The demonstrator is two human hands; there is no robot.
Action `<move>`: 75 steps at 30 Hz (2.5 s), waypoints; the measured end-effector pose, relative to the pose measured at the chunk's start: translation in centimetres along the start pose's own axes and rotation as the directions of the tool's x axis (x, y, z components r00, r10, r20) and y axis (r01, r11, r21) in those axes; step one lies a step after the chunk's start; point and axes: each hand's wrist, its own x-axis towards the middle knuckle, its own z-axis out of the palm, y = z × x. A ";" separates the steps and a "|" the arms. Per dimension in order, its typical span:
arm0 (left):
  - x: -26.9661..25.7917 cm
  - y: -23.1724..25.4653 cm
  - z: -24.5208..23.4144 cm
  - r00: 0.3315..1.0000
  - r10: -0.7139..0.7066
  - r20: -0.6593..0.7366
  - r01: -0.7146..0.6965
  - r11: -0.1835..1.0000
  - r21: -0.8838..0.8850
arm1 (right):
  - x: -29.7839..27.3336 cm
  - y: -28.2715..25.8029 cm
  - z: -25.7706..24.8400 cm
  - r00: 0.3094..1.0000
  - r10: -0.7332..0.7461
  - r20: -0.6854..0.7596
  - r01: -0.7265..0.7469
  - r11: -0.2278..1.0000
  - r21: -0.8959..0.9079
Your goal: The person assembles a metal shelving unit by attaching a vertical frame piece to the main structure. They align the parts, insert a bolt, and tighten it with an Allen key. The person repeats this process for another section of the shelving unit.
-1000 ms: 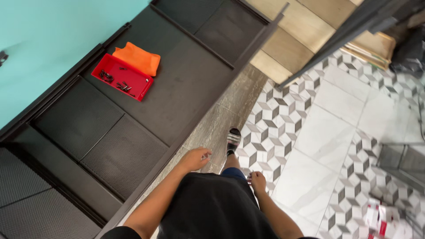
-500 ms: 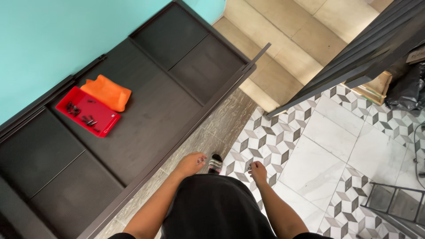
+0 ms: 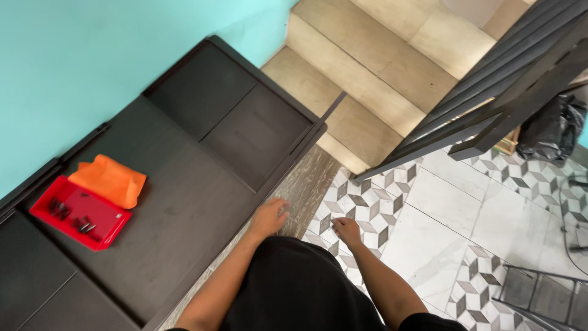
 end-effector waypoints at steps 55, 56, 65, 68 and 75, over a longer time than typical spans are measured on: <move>25.6 4.2 7.2 0.908 -0.268 -0.322 0.409 0.732 0.545 | 29.9 -13.9 -2.0 0.841 -0.020 0.540 -0.368 0.711 0.599; 25.5 4.0 7.3 0.909 -0.300 -0.290 0.414 0.735 0.537 | 30.1 -13.7 -1.9 0.824 -0.013 0.566 -0.408 0.680 0.609; 25.3 4.0 5.2 0.915 -0.403 -0.007 0.349 0.784 0.514 | 31.7 -12.1 -0.6 0.780 0.067 0.622 -0.537 0.581 0.611; 25.5 4.6 5.0 0.913 -0.403 -0.062 0.389 0.816 0.428 | 31.1 -11.6 -0.2 0.851 -0.008 0.526 -0.392 0.657 0.644; 27.1 4.3 6.6 0.850 -0.465 -0.250 0.525 0.790 0.316 | 30.7 -12.3 -0.4 0.859 -0.029 0.511 -0.354 0.688 0.634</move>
